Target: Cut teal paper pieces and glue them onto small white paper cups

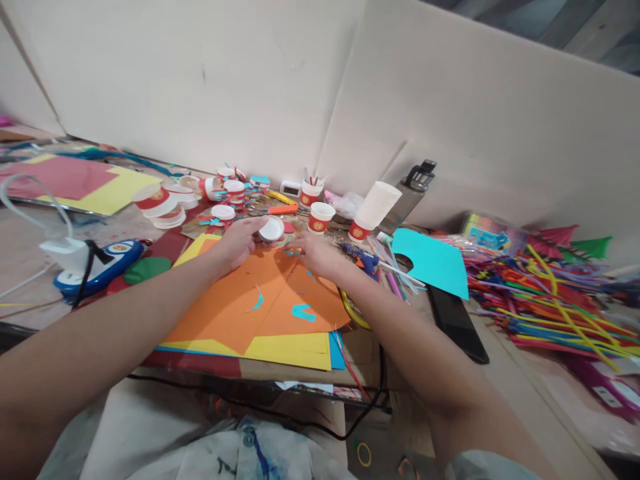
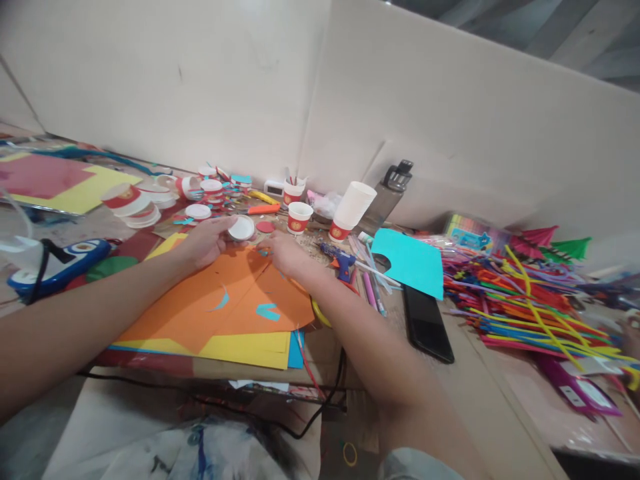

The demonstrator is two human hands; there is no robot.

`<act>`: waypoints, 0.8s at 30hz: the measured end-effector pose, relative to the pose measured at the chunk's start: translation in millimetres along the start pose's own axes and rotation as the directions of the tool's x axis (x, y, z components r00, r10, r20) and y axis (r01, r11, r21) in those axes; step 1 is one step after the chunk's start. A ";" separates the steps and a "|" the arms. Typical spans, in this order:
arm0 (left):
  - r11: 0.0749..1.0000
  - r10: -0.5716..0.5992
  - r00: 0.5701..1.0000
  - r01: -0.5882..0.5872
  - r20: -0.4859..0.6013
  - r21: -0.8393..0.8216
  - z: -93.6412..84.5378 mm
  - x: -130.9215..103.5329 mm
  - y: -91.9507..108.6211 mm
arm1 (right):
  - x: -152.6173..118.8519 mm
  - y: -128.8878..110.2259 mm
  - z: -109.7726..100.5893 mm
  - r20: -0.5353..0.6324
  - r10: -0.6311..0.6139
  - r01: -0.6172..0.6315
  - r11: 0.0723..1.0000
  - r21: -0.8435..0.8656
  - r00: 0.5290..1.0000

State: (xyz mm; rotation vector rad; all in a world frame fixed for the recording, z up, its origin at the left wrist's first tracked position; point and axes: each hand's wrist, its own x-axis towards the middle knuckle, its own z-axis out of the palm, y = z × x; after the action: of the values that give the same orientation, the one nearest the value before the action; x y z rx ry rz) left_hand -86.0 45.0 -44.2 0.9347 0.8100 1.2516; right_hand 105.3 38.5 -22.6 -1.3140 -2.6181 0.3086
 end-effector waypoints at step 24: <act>1.000 -0.006 1.000 0.006 0.001 -0.001 -2.8 2.8 -0.7 | -1.8 27.3 -11.6 0.212 -0.164 0.194 0.973 -0.128 0.963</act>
State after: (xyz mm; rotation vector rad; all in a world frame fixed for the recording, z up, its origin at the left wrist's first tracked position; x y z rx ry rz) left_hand -87.8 48.1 -46.0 0.9320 0.8106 1.2461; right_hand 130.3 54.0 -19.0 -1.1281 -2.9566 0.2321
